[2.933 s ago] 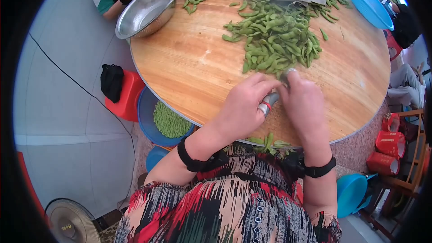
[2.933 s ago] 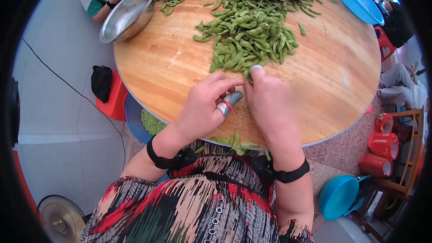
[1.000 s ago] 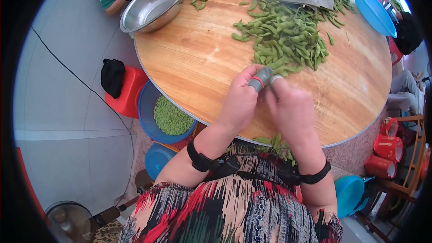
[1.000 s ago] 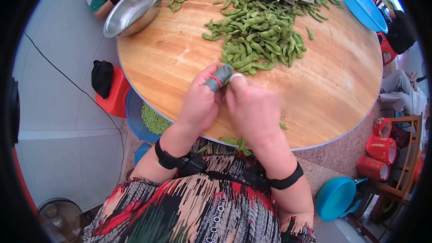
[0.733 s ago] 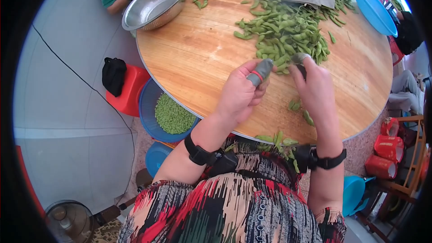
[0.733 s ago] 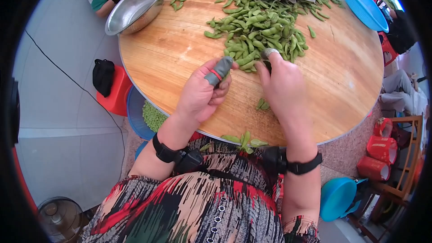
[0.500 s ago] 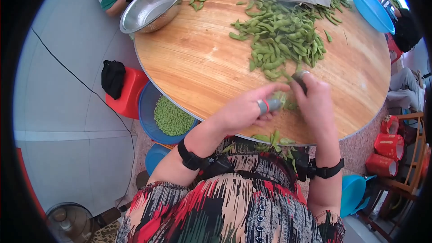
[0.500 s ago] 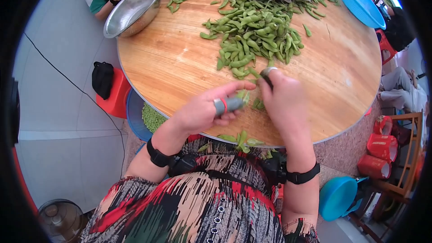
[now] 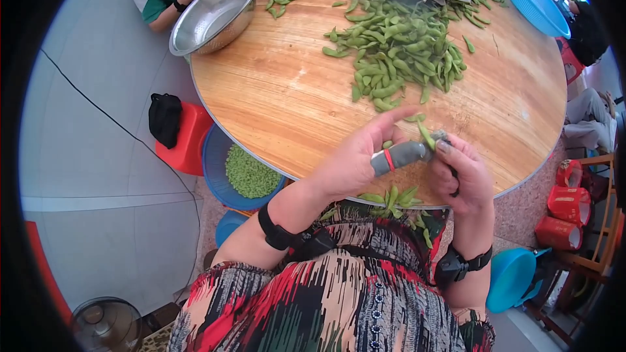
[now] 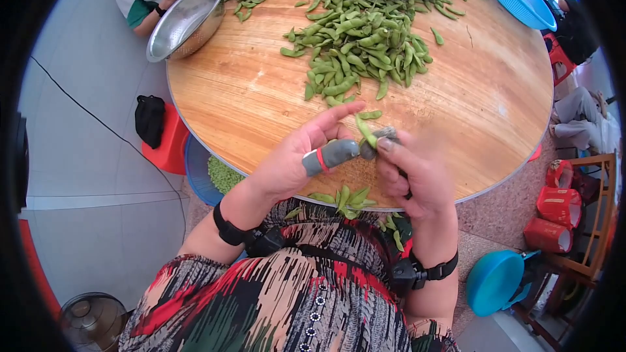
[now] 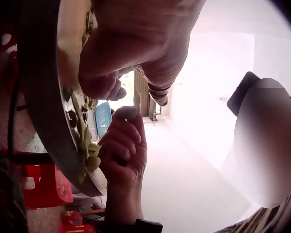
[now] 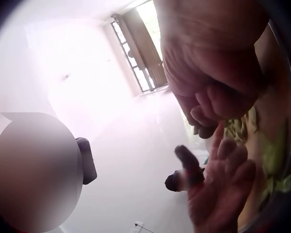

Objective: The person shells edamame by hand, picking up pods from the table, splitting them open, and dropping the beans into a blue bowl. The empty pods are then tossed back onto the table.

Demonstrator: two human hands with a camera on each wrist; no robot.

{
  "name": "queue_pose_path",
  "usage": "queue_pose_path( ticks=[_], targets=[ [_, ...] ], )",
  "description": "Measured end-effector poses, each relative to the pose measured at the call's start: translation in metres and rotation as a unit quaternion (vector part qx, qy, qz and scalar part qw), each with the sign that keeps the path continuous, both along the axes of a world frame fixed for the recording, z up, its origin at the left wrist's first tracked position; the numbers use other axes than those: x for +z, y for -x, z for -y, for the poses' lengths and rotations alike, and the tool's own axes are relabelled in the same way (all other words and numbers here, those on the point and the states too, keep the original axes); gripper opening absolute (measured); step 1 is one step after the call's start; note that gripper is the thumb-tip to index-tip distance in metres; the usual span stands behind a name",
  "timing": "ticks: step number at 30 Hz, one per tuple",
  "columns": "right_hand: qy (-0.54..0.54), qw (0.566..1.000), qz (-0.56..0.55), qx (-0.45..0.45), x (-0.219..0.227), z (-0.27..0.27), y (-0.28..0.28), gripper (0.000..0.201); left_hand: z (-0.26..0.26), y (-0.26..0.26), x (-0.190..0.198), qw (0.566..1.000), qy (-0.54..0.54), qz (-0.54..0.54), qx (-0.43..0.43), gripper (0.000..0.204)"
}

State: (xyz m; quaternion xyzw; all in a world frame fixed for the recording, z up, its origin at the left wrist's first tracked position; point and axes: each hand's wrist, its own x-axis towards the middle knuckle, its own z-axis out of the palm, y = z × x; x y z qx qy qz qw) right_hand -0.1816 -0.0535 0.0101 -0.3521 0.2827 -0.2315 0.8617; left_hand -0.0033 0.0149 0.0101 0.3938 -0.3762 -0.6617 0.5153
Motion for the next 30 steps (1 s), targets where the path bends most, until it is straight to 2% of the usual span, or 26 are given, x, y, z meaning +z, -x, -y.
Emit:
queue_pose_path(
  ticks=[1, 2, 3, 4, 5, 7, 11, 14, 16, 17, 19, 22, 23, 24, 25, 27, 28, 30],
  targets=[
    [-0.037, 0.998, 0.038, 0.027, 0.002, -0.003, -0.003, 0.017, 0.003, 0.002, -0.002, 0.998, 0.007, -0.058, 0.027, 0.044],
    [-0.029, 0.998, 0.022, 0.044, 0.008, -0.007, -0.006, 0.020, 0.005, 0.002, -0.007, 0.998, 0.006, -0.058, 0.026, 0.044],
    [-0.031, 0.998, 0.023, 0.044, 0.011, -0.010, -0.008, 0.020, 0.006, 0.002, -0.012, 0.996, -0.001, -0.072, 0.046, 0.033],
    [0.016, 0.999, -0.004, 0.034, 0.013, -0.013, -0.010, 0.021, 0.007, 0.001, -0.014, 0.994, -0.007, -0.086, 0.066, 0.022],
    [0.064, 0.997, -0.030, 0.024, 0.014, -0.016, -0.011, 0.021, 0.008, 0.000, -0.014, 0.994, -0.008, -0.085, 0.066, 0.022],
    [0.084, 0.996, -0.040, 0.016, 0.017, -0.019, -0.011, 0.023, 0.009, 0.000, -0.013, 0.989, 0.002, -0.097, 0.111, 0.014],
    [0.078, 0.996, -0.036, 0.013, 0.013, -0.019, -0.012, 0.019, 0.009, 0.001, -0.011, 0.989, 0.016, -0.094, 0.117, 0.014],
    [0.047, 0.998, -0.034, 0.005, 0.013, -0.018, -0.014, 0.016, 0.009, 0.003, -0.016, 0.991, 0.037, -0.038, 0.120, 0.014],
    [0.019, 1.000, -0.015, 0.004, 0.014, -0.019, -0.014, 0.015, 0.009, 0.003, -0.010, 0.990, 0.049, -0.110, 0.079, 0.015],
    [-0.019, 1.000, 0.015, 0.015, 0.014, -0.020, -0.013, 0.015, 0.008, 0.001, -0.011, 0.989, 0.049, -0.111, 0.080, 0.015],
    [-0.058, 0.997, 0.045, 0.027, 0.014, -0.021, -0.014, 0.015, 0.007, -0.004, -0.015, 0.986, 0.046, -0.159, 0.007, 0.016],
    [-0.099, 0.994, 0.046, 0.011, 0.010, -0.023, -0.018, 0.015, 0.007, -0.006, -0.011, 0.986, -0.016, -0.166, 0.010, 0.016],
    [0.066, 0.996, -0.056, -0.007, 0.005, -0.024, -0.021, 0.015, 0.007, -0.004, -0.012, 0.986, -0.016, -0.166, 0.011, 0.016],
    [0.228, 0.961, -0.155, -0.024, 0.001, -0.026, -0.023, 0.016, 0.005, -0.001, -0.013, 0.995, 0.006, -0.096, 0.038, 0.016],
    [0.228, 0.961, -0.155, -0.022, 0.000, -0.026, -0.025, 0.016, 0.004, 0.001, -0.014, 0.997, 0.028, -0.025, 0.065, 0.017],
    [0.316, 0.925, -0.203, -0.060, -0.002, -0.025, -0.026, 0.014, 0.004, 0.000, -0.014, 0.997, 0.022, -0.011, 0.074, 0.020],
    [0.316, 0.925, -0.203, -0.060, 0.002, -0.024, -0.025, 0.014, 0.004, 0.000, -0.014, 0.997, 0.015, 0.002, 0.082, 0.022],
    [0.075, 0.989, -0.117, -0.043, 0.013, -0.020, -0.020, 0.014, 0.004, -0.004, -0.009, 0.996, 0.036, 0.016, 0.074, 0.024]
  ],
)
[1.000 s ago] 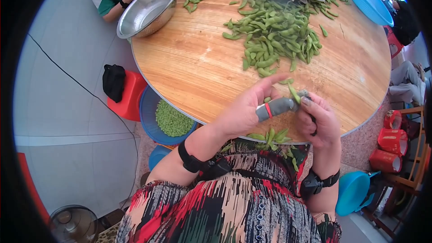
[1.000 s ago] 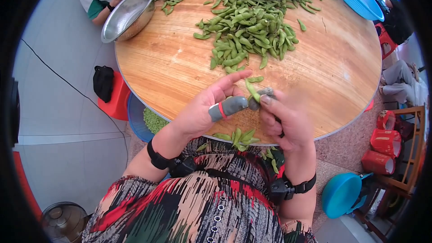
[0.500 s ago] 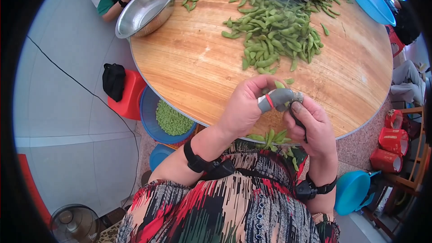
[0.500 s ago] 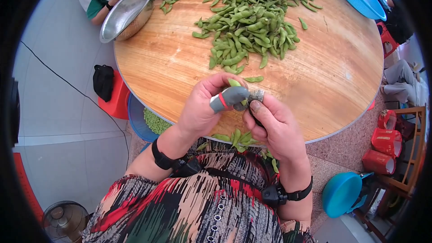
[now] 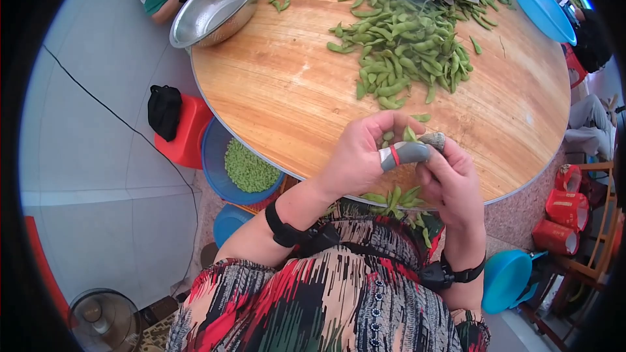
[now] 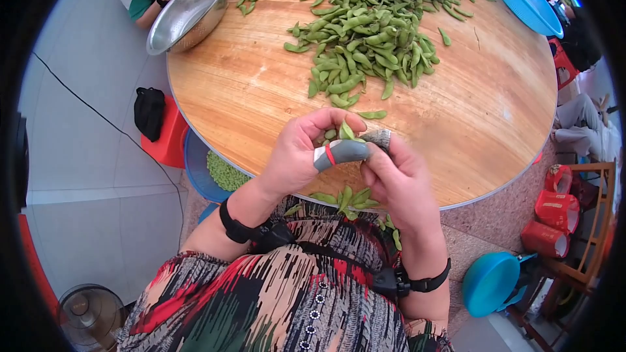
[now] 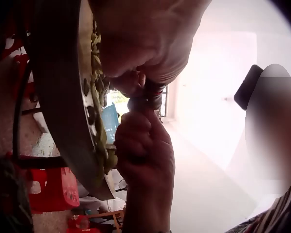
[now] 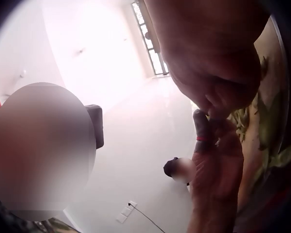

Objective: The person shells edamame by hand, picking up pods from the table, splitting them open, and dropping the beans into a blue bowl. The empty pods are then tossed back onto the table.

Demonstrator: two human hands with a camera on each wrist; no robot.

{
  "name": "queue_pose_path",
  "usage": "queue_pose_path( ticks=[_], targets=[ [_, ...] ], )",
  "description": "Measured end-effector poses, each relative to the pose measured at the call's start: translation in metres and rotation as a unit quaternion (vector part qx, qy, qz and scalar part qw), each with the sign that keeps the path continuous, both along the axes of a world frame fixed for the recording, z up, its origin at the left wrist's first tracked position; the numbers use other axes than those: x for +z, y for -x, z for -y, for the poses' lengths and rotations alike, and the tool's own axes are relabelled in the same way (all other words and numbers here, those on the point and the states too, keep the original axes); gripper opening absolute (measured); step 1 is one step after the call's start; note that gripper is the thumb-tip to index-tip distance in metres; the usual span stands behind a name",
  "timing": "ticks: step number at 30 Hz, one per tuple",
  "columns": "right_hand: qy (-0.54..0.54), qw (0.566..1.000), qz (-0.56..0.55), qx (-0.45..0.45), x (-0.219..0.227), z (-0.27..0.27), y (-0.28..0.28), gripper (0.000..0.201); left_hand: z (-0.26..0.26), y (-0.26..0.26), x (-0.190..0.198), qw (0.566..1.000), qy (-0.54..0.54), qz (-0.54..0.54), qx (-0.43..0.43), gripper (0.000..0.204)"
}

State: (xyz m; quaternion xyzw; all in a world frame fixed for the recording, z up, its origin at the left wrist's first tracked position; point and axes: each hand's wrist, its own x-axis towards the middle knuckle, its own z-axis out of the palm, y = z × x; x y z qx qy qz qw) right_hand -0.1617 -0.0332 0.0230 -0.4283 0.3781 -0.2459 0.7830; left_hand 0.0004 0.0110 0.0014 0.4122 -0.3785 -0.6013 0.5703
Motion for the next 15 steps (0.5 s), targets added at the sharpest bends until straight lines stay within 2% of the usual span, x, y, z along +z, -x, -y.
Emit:
queue_pose_path(
  ticks=[2, 4, 6, 7, 8, 9, 10, 13, 15],
  targets=[
    [-0.032, 0.999, 0.026, 0.007, 0.001, 0.001, 0.002, 0.014, 0.001, -0.003, 0.002, 1.000, 0.020, 0.018, -0.008, 0.025],
    [-0.065, 0.996, 0.052, 0.015, 0.001, 0.004, 0.006, 0.014, 0.002, -0.003, 0.002, 0.998, 0.045, -0.035, -0.034, 0.031],
    [0.107, 0.986, -0.115, 0.061, 0.002, 0.009, 0.008, 0.017, 0.001, -0.004, 0.004, 0.999, 0.031, 0.000, -0.037, 0.033],
    [0.106, 0.986, -0.116, 0.060, 0.002, 0.011, 0.007, 0.017, 0.000, -0.004, 0.006, 0.998, 0.017, 0.035, -0.040, 0.035],
    [0.169, 0.976, -0.134, 0.021, 0.002, 0.013, 0.006, 0.017, 0.001, -0.005, 0.008, 0.998, 0.016, 0.034, -0.041, 0.035],
    [0.231, 0.961, -0.152, -0.019, 0.003, 0.015, 0.005, 0.017, 0.003, -0.006, 0.010, 0.975, 0.077, 0.208, -0.035, 0.037],
    [0.262, 0.955, -0.136, -0.024, 0.002, 0.014, 0.001, 0.018, 0.005, -0.006, 0.012, 0.917, 0.136, 0.374, -0.027, 0.039],
    [0.321, 0.934, -0.158, 0.017, -0.005, 0.012, -0.001, 0.018, 0.002, -0.002, 0.013, 0.923, 0.111, 0.369, -0.010, 0.044],
    [0.312, 0.940, -0.140, 0.016, -0.007, 0.012, 0.000, 0.019, 0.002, -0.005, 0.015, 0.925, 0.108, 0.363, -0.018, 0.043]
  ],
)
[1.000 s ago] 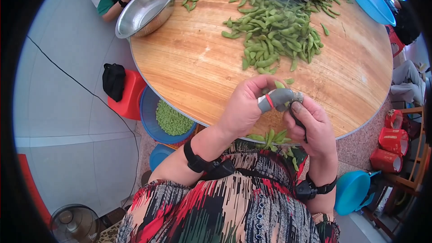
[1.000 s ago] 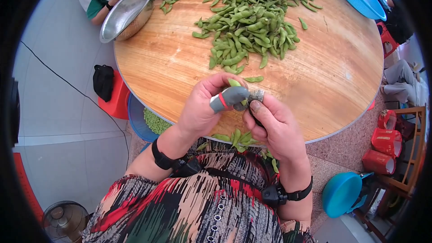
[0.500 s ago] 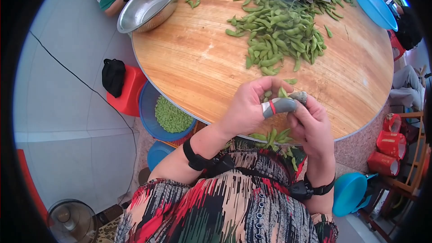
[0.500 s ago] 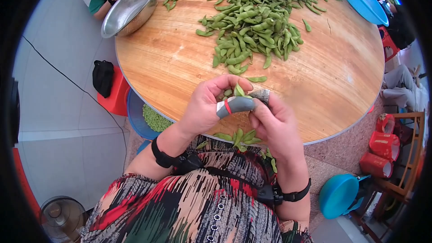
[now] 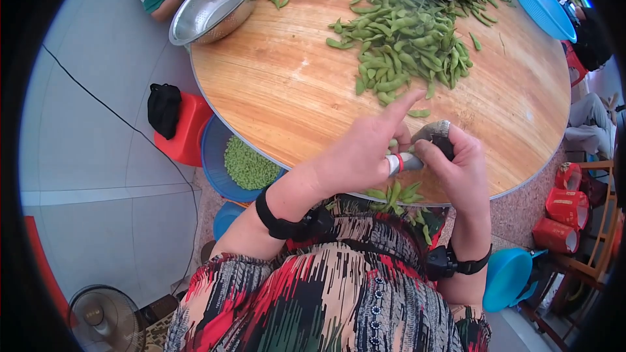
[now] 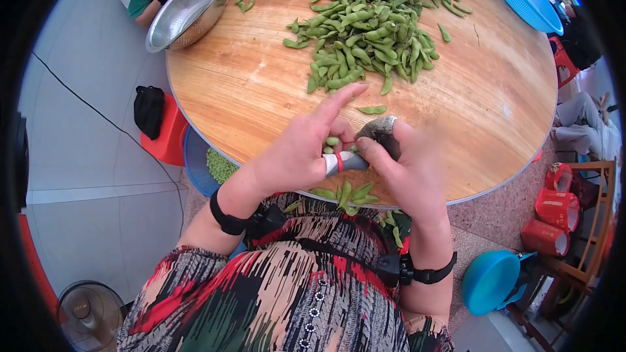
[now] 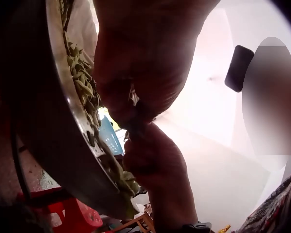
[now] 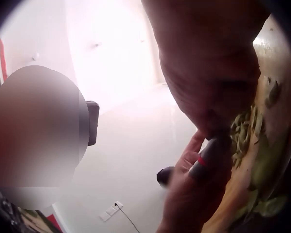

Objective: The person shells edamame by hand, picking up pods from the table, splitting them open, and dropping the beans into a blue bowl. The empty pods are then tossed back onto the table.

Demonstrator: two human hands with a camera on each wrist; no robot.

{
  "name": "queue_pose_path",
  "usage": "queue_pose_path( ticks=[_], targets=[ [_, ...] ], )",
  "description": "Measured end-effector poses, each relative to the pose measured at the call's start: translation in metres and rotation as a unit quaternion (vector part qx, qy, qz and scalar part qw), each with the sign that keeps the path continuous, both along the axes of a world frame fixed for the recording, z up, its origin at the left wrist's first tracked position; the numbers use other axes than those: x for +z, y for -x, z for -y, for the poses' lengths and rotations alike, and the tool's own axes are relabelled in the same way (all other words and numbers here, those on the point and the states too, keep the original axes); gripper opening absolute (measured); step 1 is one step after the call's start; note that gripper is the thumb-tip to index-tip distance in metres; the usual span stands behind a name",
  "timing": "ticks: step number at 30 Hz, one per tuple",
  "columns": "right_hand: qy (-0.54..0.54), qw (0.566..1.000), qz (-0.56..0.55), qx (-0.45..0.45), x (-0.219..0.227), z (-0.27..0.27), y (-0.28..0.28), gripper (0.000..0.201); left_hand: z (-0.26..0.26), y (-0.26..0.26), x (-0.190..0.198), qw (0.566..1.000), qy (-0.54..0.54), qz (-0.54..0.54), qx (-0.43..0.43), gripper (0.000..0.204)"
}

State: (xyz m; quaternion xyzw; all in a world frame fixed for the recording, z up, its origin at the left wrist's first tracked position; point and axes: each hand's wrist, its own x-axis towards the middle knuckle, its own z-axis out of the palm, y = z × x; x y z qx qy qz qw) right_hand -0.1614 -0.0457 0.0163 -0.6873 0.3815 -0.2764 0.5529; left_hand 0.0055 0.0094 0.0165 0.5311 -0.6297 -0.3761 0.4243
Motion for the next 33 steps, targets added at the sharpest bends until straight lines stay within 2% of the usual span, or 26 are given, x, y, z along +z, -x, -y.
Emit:
queue_pose_path(
  ticks=[2, 3, 4, 5, 6, 8, 10, 11, 12, 13, 14, 16, 17, 18, 19, 20, 22, 23, 24, 26, 27, 28, 30, 31, 32, 33],
  targets=[
    [-0.107, 0.994, 0.023, -0.009, 0.003, 0.001, 0.002, 0.017, 0.003, -0.003, -0.002, 1.000, -0.006, -0.006, -0.008, 0.042],
    [-0.107, 0.994, 0.023, -0.010, 0.002, 0.002, 0.004, 0.017, 0.006, -0.005, -0.005, 0.993, 0.105, 0.026, -0.046, 0.040],
    [-0.225, 0.967, 0.119, 0.006, 0.001, 0.003, 0.006, 0.016, 0.007, -0.006, -0.008, 0.972, 0.214, 0.058, -0.083, 0.037],
    [-0.337, 0.917, 0.213, 0.021, 0.001, 0.003, 0.008, 0.015, 0.008, -0.006, -0.009, 0.972, 0.214, 0.057, -0.084, 0.037],
    [-0.338, 0.917, 0.213, 0.019, 0.001, 0.003, 0.007, 0.015, 0.007, -0.007, -0.011, 0.970, 0.222, 0.047, -0.091, 0.032],
    [-0.426, 0.853, 0.299, 0.050, 0.002, 0.003, 0.005, 0.013, 0.008, -0.006, -0.011, 0.967, 0.231, 0.036, -0.098, 0.027],
    [-0.419, 0.849, 0.317, 0.057, 0.001, 0.006, 0.005, 0.013, 0.014, -0.001, -0.010, 0.963, 0.256, -0.060, -0.061, 0.016],
    [-0.413, 0.844, 0.335, 0.066, 0.001, 0.008, 0.005, 0.013, 0.013, 0.002, -0.009, 0.963, 0.255, -0.060, -0.060, 0.016],
    [-0.413, 0.844, 0.336, 0.066, 0.004, 0.011, 0.005, 0.013, 0.011, 0.004, -0.009, 0.968, 0.102, -0.227, -0.029, 0.013],
    [-0.299, 0.922, 0.244, 0.020, 0.010, 0.014, 0.004, 0.012, 0.011, 0.006, -0.009, 0.922, -0.056, -0.382, 0.003, 0.009],
    [-0.176, 0.973, 0.145, -0.028, 0.013, 0.017, 0.004, 0.011, 0.012, 0.007, -0.011, 0.922, -0.057, -0.382, 0.002, 0.009],
    [-0.113, 0.985, 0.109, -0.065, 0.007, 0.029, 0.010, 0.010, 0.018, 0.006, -0.019, 0.981, -0.038, -0.152, 0.111, 0.009],
    [-0.048, 0.993, 0.033, -0.106, 0.002, 0.032, 0.012, 0.011, 0.018, 0.006, -0.024, 0.981, -0.038, -0.153, 0.110, 0.009],
    [0.018, 0.988, -0.043, -0.146, -0.002, 0.036, 0.016, 0.013, 0.016, 0.006, -0.027, 0.997, 0.032, -0.010, 0.073, 0.010],
    [0.150, 0.958, -0.210, -0.128, -0.005, 0.037, 0.021, 0.015, 0.015, 0.006, -0.029, 0.985, 0.100, 0.133, 0.035, 0.010],
    [0.150, 0.958, -0.211, -0.127, -0.006, 0.034, 0.026, 0.015, 0.011, 0.008, -0.029, 0.985, 0.100, 0.132, 0.036, 0.010],
    [0.183, 0.948, -0.236, 0.110, 0.006, 0.024, 0.036, 0.017, 0.002, 0.014, -0.019, 0.985, 0.047, 0.132, -0.100, 0.011],
    [0.152, 0.944, -0.222, 0.191, 0.014, 0.024, 0.042, 0.018, 0.000, 0.015, -0.018, 0.975, -0.041, 0.105, -0.191, 0.012],
    [0.154, 0.944, -0.222, 0.189, 0.012, 0.026, 0.042, 0.018, -0.003, 0.018, -0.016, 0.975, -0.040, 0.106, -0.192, 0.012],
    [0.148, 0.966, -0.164, 0.132, 0.008, 0.033, 0.042, 0.017, -0.009, 0.025, -0.015, 0.940, -0.136, -0.031, -0.311, 0.013],
    [0.133, 0.962, -0.236, 0.042, 0.019, 0.030, 0.027, 0.016, -0.010, 0.027, -0.017, 0.950, -0.125, -0.038, -0.285, 0.017],
    [0.133, 0.962, -0.236, 0.039, 0.015, 0.031, 0.018, 0.016, -0.009, 0.027, -0.019, 0.949, -0.125, -0.037, -0.288, 0.017],
    [0.302, 0.911, -0.281, -0.007, -0.004, 0.033, 0.004, 0.017, -0.009, 0.025, -0.021, 0.931, -0.262, -0.183, -0.176, 0.022],
    [0.324, 0.899, -0.295, -0.021, -0.007, 0.034, -0.004, 0.018, -0.009, 0.025, -0.024, 0.913, -0.274, -0.277, -0.118, 0.022],
    [0.325, 0.899, -0.294, -0.021, -0.007, 0.032, -0.008, 0.018, -0.009, 0.023, -0.023, 0.914, -0.273, -0.276, -0.118, 0.022],
    [0.347, 0.882, -0.318, -0.030, -0.006, 0.031, -0.012, 0.016, -0.008, 0.018, -0.021, 0.907, -0.270, -0.320, -0.050, 0.021]
  ],
)
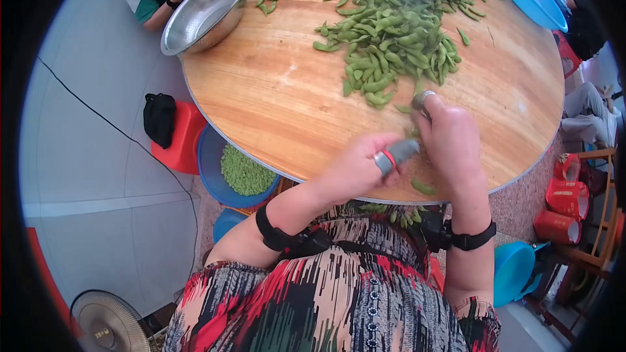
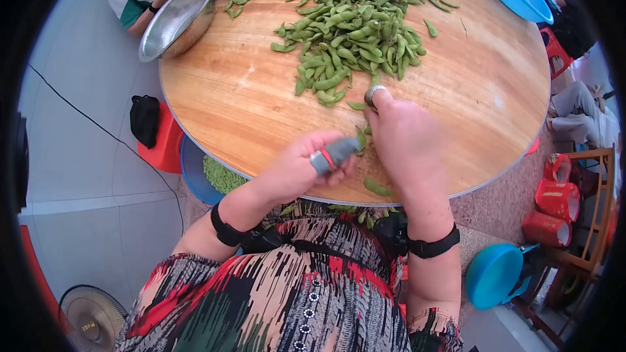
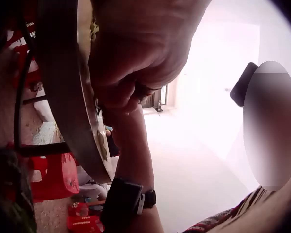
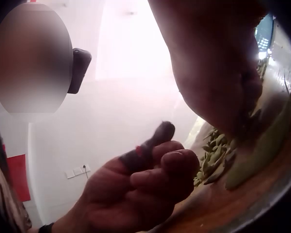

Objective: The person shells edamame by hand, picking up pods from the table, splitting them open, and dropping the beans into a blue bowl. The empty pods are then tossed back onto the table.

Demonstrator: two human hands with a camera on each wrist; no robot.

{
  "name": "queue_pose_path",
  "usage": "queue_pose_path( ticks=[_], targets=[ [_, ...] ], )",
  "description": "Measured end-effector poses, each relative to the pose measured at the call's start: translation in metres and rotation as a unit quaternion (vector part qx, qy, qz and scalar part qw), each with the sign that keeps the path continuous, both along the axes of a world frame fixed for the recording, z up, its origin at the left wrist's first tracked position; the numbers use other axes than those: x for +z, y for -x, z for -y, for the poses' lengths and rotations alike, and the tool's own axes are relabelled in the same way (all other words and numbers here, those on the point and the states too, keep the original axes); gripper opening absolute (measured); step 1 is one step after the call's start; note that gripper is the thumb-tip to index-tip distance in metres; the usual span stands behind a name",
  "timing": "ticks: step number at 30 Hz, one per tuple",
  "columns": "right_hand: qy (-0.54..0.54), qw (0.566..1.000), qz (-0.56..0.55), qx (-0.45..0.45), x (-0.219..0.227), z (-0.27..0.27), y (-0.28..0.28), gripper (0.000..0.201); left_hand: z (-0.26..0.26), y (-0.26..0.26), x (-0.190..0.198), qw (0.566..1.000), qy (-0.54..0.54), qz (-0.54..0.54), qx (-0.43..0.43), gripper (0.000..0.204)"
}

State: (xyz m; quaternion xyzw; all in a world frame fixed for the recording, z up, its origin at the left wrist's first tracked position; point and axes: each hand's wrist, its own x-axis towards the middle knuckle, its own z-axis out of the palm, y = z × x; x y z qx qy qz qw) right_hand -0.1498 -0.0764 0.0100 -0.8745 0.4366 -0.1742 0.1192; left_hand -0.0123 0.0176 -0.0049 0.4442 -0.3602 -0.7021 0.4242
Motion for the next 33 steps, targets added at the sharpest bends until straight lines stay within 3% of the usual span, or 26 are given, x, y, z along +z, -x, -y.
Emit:
queue_pose_path(
  ticks=[1, 5, 8, 10, 11, 13, 14, 16, 17, 19, 20, 22, 26, 29, 31, 32, 33],
  targets=[
    [0.026, 0.999, -0.025, -0.009, 0.000, -0.001, -0.002, 0.015, 0.000, -0.005, 0.001, 0.997, -0.024, -0.024, 0.075, 0.020],
    [0.036, 0.997, -0.061, 0.017, 0.004, -0.004, -0.001, 0.015, 0.004, -0.019, 0.000, 0.982, 0.013, -0.084, 0.170, 0.020],
    [0.013, 0.998, -0.051, 0.027, 0.003, -0.006, 0.002, 0.017, 0.006, -0.018, 0.000, 0.977, 0.022, -0.084, 0.195, 0.028],
    [-0.009, 0.998, 0.060, 0.000, -0.006, -0.007, 0.005, 0.017, 0.008, -0.015, 0.001, 0.975, 0.018, -0.104, 0.197, 0.031],
    [-0.010, 0.998, 0.059, 0.002, -0.006, -0.009, 0.006, 0.017, 0.009, -0.013, 0.001, 0.972, 0.015, -0.122, 0.198, 0.034],
    [-0.163, 0.963, 0.214, -0.014, -0.001, -0.015, 0.007, 0.018, 0.013, -0.008, -0.002, 0.970, 0.013, -0.156, 0.184, 0.031],
    [-0.164, 0.963, 0.214, -0.014, 0.000, -0.018, 0.008, 0.018, 0.014, -0.008, -0.003, 0.967, 0.011, -0.189, 0.167, 0.029],
    [-0.300, 0.914, 0.271, -0.021, 0.004, -0.024, 0.009, 0.018, 0.013, -0.009, -0.008, 0.964, 0.020, -0.209, 0.163, 0.025],
    [-0.299, 0.914, 0.272, -0.021, 0.009, -0.026, 0.010, 0.018, 0.013, -0.009, -0.009, 0.960, 0.028, -0.229, 0.159, 0.021],
    [-0.509, 0.776, 0.371, -0.026, 0.017, -0.032, 0.011, 0.020, 0.015, -0.004, -0.002, 0.963, 0.041, -0.183, 0.194, 0.016],
    [-0.508, 0.776, 0.372, -0.025, 0.016, -0.033, 0.013, 0.020, 0.016, -0.002, 0.001, 0.962, 0.053, -0.137, 0.230, 0.012],
    [-0.568, 0.725, 0.389, 0.024, 0.013, -0.034, 0.016, 0.021, 0.015, -0.003, 0.000, 0.963, 0.072, -0.127, 0.228, 0.012],
    [-0.585, 0.699, 0.410, 0.033, 0.012, -0.034, 0.016, 0.020, 0.012, 0.002, 0.004, 0.961, 0.104, -0.089, 0.239, 0.012],
    [-0.575, 0.717, 0.394, 0.021, 0.011, -0.035, 0.016, 0.020, 0.009, 0.003, -0.006, 0.965, 0.119, -0.026, 0.230, 0.012],
    [-0.528, 0.761, 0.374, 0.035, 0.008, -0.035, 0.016, 0.016, 0.007, 0.007, 0.001, 0.964, 0.130, -0.052, 0.225, 0.010],
    [-0.528, 0.761, 0.375, 0.035, 0.009, -0.036, 0.016, 0.016, 0.007, 0.008, 0.003, 0.962, 0.141, -0.078, 0.220, 0.010],
    [-0.588, 0.693, 0.416, 0.034, 0.012, -0.037, 0.016, 0.013, 0.007, 0.008, 0.003, 0.962, 0.141, -0.078, 0.220, 0.010]
  ],
)
